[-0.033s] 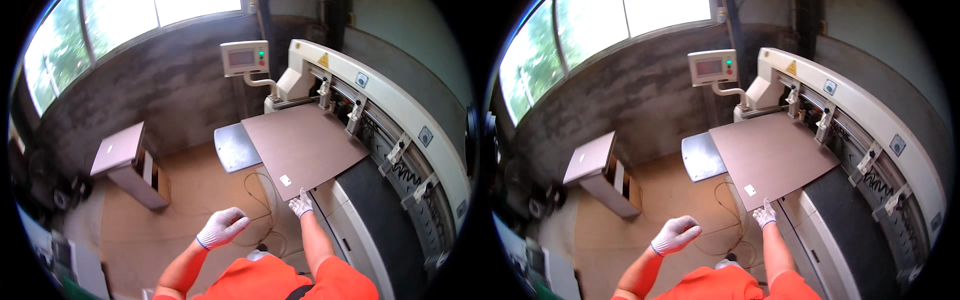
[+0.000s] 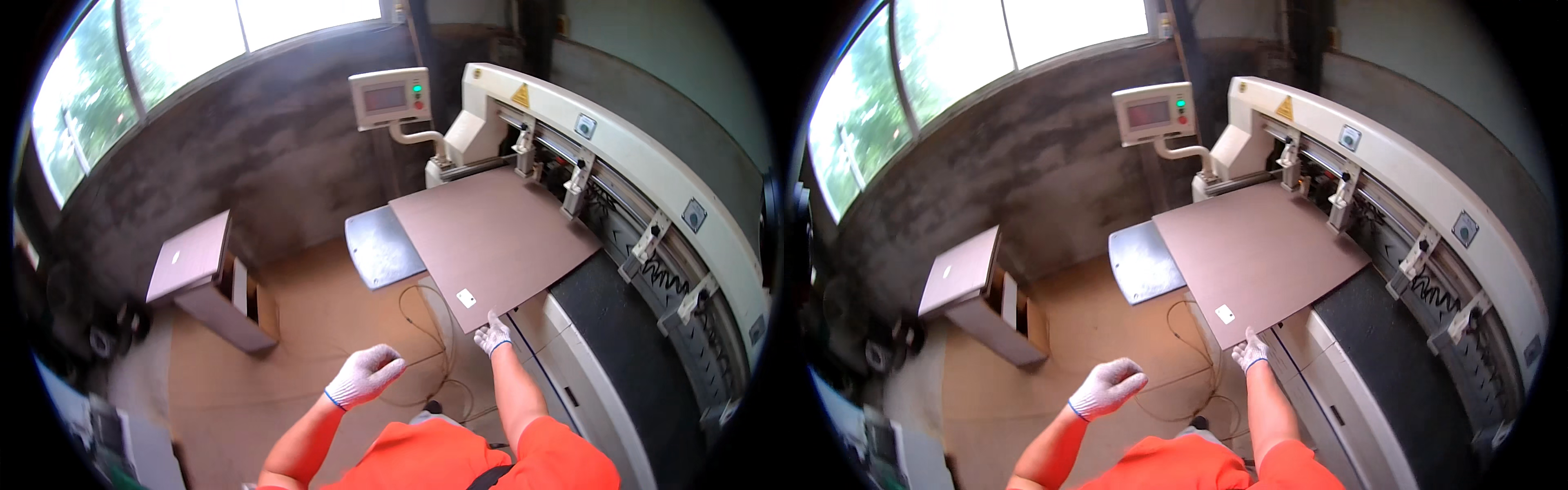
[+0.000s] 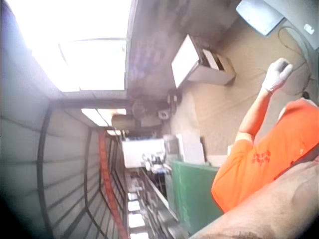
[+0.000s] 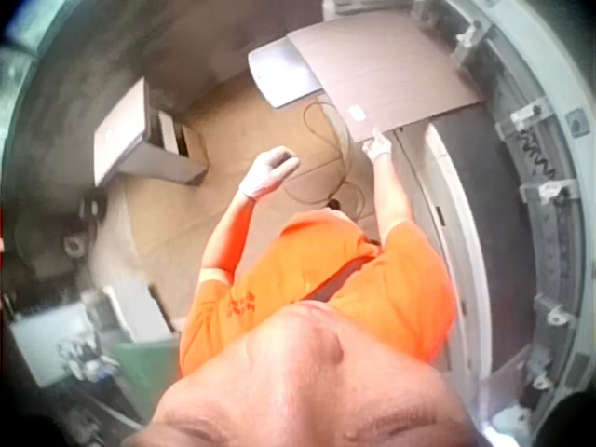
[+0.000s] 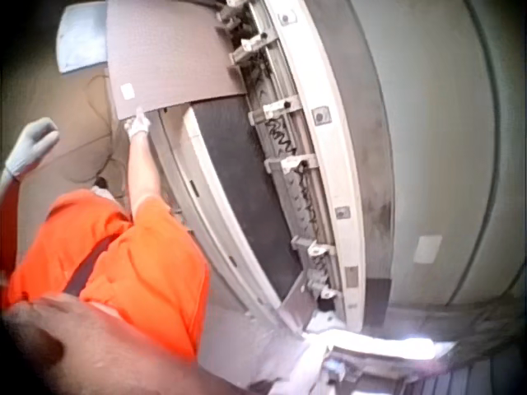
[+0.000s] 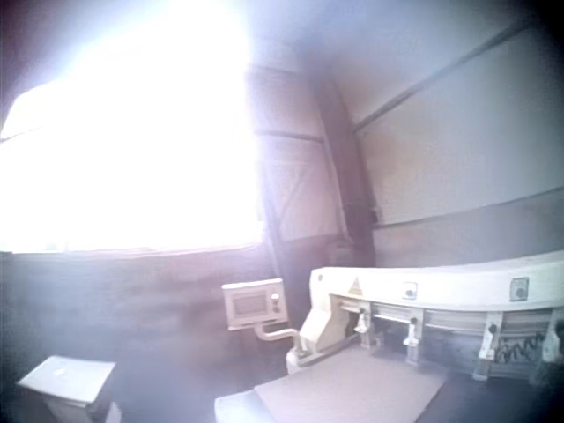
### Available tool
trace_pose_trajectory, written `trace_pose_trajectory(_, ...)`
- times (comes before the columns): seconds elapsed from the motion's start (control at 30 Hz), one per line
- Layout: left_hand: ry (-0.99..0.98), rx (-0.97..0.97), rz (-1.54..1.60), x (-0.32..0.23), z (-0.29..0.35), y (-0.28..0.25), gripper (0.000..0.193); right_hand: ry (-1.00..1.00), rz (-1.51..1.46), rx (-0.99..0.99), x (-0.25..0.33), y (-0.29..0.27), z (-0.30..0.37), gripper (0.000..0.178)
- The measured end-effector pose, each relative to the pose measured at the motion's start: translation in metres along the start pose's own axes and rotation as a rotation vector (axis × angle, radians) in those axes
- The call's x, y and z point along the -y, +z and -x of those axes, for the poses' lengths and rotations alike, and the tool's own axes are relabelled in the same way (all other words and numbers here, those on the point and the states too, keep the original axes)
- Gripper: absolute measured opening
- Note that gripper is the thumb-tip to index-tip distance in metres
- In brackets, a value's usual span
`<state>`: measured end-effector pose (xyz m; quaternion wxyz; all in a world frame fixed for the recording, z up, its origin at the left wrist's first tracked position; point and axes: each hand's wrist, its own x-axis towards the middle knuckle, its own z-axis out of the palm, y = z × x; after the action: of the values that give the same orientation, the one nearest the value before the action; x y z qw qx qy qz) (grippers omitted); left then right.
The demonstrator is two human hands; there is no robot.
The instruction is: The person picks up large rectangular wood panels from a stack and places them onto a machine conveyor belt. They use a handheld tool to apply a substance to the edges of the panels as they move along the belt. The person then removes the treated panels and stacks them on the floor.
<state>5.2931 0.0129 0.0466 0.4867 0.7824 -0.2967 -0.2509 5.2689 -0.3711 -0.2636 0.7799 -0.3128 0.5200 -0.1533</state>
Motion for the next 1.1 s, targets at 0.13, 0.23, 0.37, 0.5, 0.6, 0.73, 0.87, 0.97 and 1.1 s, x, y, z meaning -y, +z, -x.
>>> trace_pose_trajectory(0.13, -0.043, 0.203, -0.107, 0.056, -0.099, -0.018, 0.028, -0.116, -0.176, 0.075, -0.019, -0.008, -0.046, 0.048)
trace_pose_trajectory(0.23, -0.025, 0.360, -0.194, 0.087, -0.173, -0.019, 0.031, -0.236, -0.158, -0.049, -0.027, 0.010, -0.031, 0.037)
trace_pose_trajectory(0.37, 0.262, 0.280, -0.364, 0.117, -0.280, -0.009, 0.039, -0.389, 0.049, -0.292, -0.039, -0.005, 0.021, 0.037)
trace_pose_trajectory(0.5, 0.330, -0.034, -0.744, 0.198, -0.353, -0.037, 0.044, -0.443, -0.156, -0.309, -0.112, -0.063, 0.112, 0.031)
trace_pose_trajectory(0.6, 0.366, -0.092, -0.940, 0.245, -0.352, -0.065, 0.054, -0.382, -0.291, -0.496, -0.192, -0.122, 0.180, 0.030)
trace_pose_trajectory(0.73, 0.151, 0.074, -0.947, 0.292, -0.347, -0.057, 0.062, -0.231, -0.277, -0.816, -0.276, -0.186, 0.289, 0.037)
trace_pose_trajectory(0.87, -0.158, 0.460, -0.140, 0.319, -0.380, 0.015, 0.057, -0.233, -0.330, -0.991, -0.323, -0.182, 0.395, 0.040)
trace_pose_trajectory(0.97, -0.209, 0.839, 0.121, 0.341, -0.403, 0.091, 0.045, -0.349, -0.418, -0.989, -0.369, -0.176, 0.431, 0.028)
trace_pose_trajectory(1.1, 0.013, 0.650, 0.234, 0.325, -0.408, 0.148, 0.065, -0.003, 0.303, -1.366, -0.379, -0.168, 0.446, 0.084)
